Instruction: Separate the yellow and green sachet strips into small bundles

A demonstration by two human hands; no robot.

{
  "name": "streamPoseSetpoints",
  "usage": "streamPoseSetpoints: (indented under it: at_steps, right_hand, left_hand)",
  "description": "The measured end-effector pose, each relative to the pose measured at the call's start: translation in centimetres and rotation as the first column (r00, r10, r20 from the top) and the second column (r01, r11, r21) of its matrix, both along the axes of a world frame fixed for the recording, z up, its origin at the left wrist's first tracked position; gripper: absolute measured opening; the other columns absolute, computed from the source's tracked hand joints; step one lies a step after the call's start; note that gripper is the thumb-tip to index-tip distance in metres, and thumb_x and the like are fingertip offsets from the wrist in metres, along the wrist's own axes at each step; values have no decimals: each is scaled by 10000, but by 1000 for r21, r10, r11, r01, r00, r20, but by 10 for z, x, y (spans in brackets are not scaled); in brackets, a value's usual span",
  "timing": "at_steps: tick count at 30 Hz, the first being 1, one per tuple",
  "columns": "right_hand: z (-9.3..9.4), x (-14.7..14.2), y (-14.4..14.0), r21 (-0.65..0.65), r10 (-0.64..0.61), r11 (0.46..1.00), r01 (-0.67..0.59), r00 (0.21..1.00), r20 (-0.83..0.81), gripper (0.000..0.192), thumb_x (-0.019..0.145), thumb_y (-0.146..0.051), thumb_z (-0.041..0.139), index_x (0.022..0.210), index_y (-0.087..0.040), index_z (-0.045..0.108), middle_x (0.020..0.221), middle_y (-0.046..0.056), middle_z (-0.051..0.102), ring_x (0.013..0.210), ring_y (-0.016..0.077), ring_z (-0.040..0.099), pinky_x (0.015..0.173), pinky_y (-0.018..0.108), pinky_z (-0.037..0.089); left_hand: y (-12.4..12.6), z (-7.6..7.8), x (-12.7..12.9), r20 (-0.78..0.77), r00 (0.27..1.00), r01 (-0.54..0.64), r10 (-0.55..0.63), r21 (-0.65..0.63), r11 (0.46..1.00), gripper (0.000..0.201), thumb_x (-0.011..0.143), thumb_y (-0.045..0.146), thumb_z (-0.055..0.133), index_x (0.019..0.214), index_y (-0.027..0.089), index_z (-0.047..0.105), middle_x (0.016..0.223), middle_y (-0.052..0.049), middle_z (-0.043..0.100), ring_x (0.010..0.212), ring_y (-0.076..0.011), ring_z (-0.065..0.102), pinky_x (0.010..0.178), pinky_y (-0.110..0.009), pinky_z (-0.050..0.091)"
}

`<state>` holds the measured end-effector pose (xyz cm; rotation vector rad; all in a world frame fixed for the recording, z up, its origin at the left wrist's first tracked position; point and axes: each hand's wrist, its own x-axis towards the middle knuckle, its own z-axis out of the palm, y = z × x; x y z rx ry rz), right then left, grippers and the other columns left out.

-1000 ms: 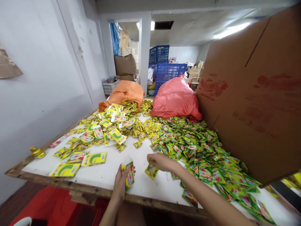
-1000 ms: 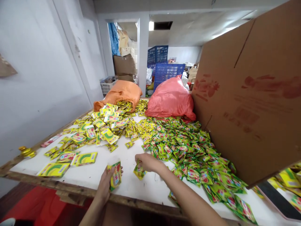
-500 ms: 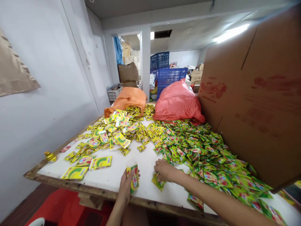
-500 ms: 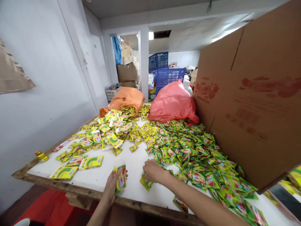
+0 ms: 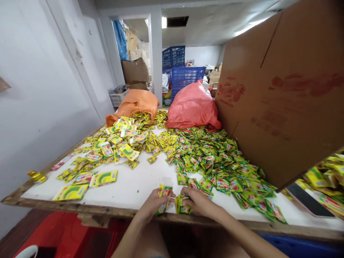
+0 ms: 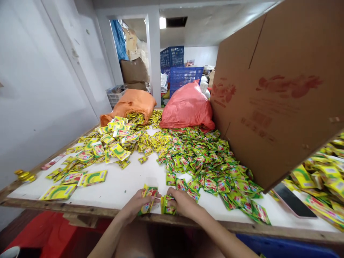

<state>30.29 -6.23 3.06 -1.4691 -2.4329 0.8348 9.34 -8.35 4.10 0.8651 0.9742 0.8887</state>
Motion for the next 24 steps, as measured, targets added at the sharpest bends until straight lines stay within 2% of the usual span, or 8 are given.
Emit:
streamPoseSetpoints:
  at_steps: [4, 9, 11, 13, 16, 19, 21, 24]
  right_hand:
    - [6, -5, 4, -23, 83, 996, -81, 994, 66, 245, 730, -292, 582, 958, -202, 594, 840, 53, 633, 796, 193, 557, 624, 223, 332]
    - [9, -10, 5, -78, 148, 987, -143, 987, 59, 286, 654, -331, 651, 903, -195, 617, 818, 39, 634, 757, 183, 562, 587, 212, 343]
    - [11, -8, 7, -118, 161, 980, -160, 987, 1, 271, 648, -274, 647, 906, -198, 615, 806, 22, 635, 732, 169, 562, 580, 207, 359]
    - [18, -6, 10, -163, 120, 975, -149, 978, -172, 220, 671, -232, 614, 887, -192, 615, 807, 13, 635, 728, 161, 561, 605, 216, 390]
    - [31, -11, 17, -175, -52, 983, -62, 813, -580, 230, 742, -269, 554, 954, -184, 573, 878, 18, 620, 788, 163, 558, 678, 248, 434]
    - [37, -28, 23, -117, -139, 990, 76, 609, -781, 275, 769, -299, 535, 1020, -189, 518, 894, 17, 602, 828, 170, 548, 714, 265, 442]
    - [34, -40, 24, -39, -141, 984, 175, 617, -774, 227, 769, -258, 530, 986, -192, 524, 869, 14, 596, 816, 170, 541, 725, 268, 433]
    - [28, -49, 21, 137, -99, 958, 253, 736, -670, 170, 761, -188, 528, 931, -190, 539, 881, 28, 573, 848, 181, 517, 768, 286, 404]
  left_hand:
    - [3, 1, 11, 8, 1000, 18, -18, -4, 1000, 292, 567, 242, 722, 810, 101, 643, 728, -71, 691, 679, -189, 635, 680, -299, 469]
    - [6, -5, 7, -15, 999, -51, 51, 31, 998, 319, 588, 286, 712, 832, 99, 625, 673, -58, 676, 602, -164, 616, 603, -273, 462]
    - [7, -7, 5, -59, 997, -46, 49, 56, 997, 301, 579, 296, 718, 784, 100, 619, 593, -32, 648, 529, -145, 592, 546, -255, 446]
    - [9, -9, 5, -97, 995, -27, 36, 87, 996, 274, 561, 303, 727, 705, 99, 612, 535, -12, 615, 477, -126, 561, 506, -239, 426]
    - [11, -10, 9, -124, 992, 37, -19, 141, 989, 239, 547, 293, 725, 615, 107, 592, 490, 9, 575, 436, -108, 524, 478, -230, 412]
    - [12, -10, 15, -140, 987, 103, -79, 177, 979, 212, 542, 263, 722, 599, 119, 577, 483, 22, 555, 432, -106, 510, 469, -229, 410]
    - [11, -10, 17, -139, 985, 125, -99, 192, 973, 209, 552, 264, 719, 610, 121, 577, 492, 19, 558, 442, -105, 508, 474, -226, 409]
    - [10, -11, 17, -122, 987, 124, -101, 203, 971, 231, 576, 304, 710, 638, 122, 583, 501, 9, 569, 454, -108, 511, 486, -228, 407]
